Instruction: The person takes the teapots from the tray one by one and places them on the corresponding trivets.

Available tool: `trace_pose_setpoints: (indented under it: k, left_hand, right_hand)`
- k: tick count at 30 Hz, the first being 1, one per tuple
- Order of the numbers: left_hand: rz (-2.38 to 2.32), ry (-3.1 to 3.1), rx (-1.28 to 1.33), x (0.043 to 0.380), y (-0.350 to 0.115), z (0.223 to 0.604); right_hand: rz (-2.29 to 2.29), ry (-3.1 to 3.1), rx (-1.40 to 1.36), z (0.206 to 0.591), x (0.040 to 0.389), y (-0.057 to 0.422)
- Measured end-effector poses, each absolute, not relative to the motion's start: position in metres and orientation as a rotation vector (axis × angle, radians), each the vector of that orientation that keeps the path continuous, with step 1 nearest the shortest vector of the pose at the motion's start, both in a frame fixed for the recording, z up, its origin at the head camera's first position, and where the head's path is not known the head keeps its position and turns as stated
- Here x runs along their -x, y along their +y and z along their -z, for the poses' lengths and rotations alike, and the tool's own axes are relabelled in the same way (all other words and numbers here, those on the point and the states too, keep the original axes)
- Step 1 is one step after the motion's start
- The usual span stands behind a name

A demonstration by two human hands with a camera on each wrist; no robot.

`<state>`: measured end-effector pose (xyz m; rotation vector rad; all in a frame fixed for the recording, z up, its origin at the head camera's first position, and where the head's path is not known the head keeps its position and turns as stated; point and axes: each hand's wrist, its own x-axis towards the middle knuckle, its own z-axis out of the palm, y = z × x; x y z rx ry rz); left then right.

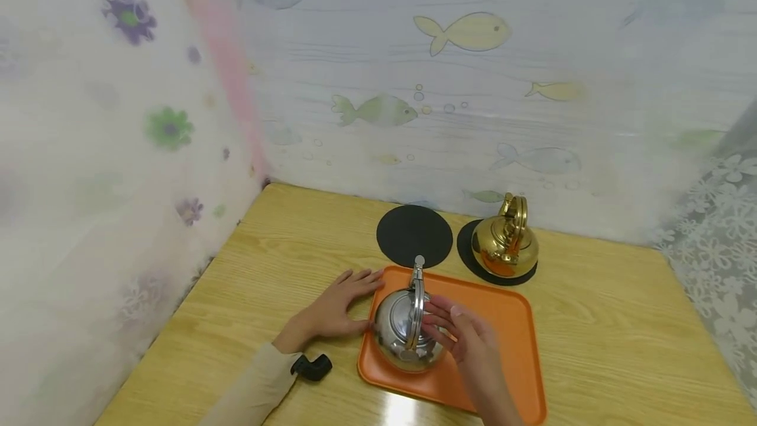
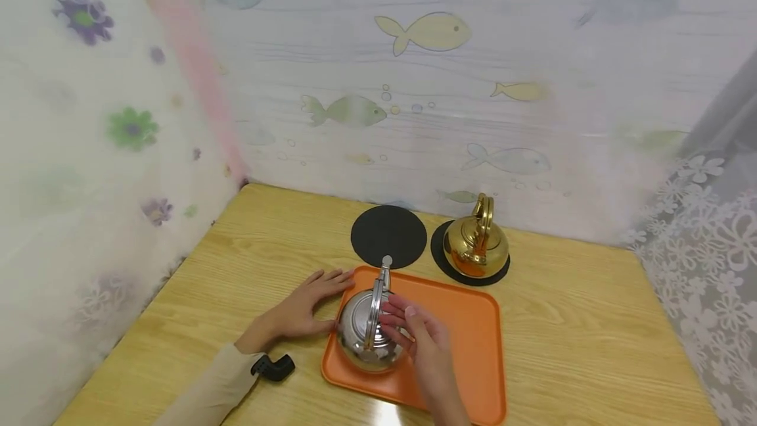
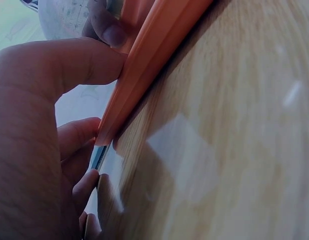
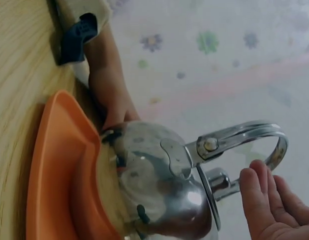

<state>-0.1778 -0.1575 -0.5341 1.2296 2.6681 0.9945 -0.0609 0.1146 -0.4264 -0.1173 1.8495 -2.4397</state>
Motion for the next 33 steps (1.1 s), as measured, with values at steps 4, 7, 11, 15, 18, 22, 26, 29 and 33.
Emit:
trace_pose_setpoints:
  k: [4,7,11,15,18,22,26,29,33]
  left_hand:
    - [-0.998,2.663,-1.217,0.178,-0.157,0.535]
    - [-1.0,2.666,-1.219,0.178,-0.157,0.534]
    - [-1.003,2.666,-1.224,0.178,-0.156,0.531]
    - [-0.99,2.665,-1.219,0.178,-0.155,0.53]
    - [-0.972,2.664,-1.211,0.178,-0.156,0.53]
    - [-0.949,2.669,-1.216,0.179,-0.155,0.53]
    - [-0.948,2.672,-1.2,0.18,-0.155,0.529]
    - [-0.949,2.682,-1.192,0.18,-0.156,0.53]
    - [-0.963,2.683,-1.183,0.179,-0.156,0.532]
  right_hand:
    - [2.378,1.874,0.074,0.424,0.063,0.107]
    - [2.334,1.913,0.055,0.423,0.065,0.104]
    - [2.315,1.905,0.047,0.423,0.068,0.101]
    - [2.314,1.849,0.034,0.423,0.071,0.099]
    - [2.323,1.819,0.024,0.424,0.072,0.097]
    - [2.35,1.811,-0.024,0.427,0.075,0.096]
    - [2.349,1.818,-0.076,0.428,0.077,0.095]
    - [2.34,1.821,-0.074,0.428,0.078,0.095]
    - [2.345,1.825,-0.052,0.429,0.078,0.093]
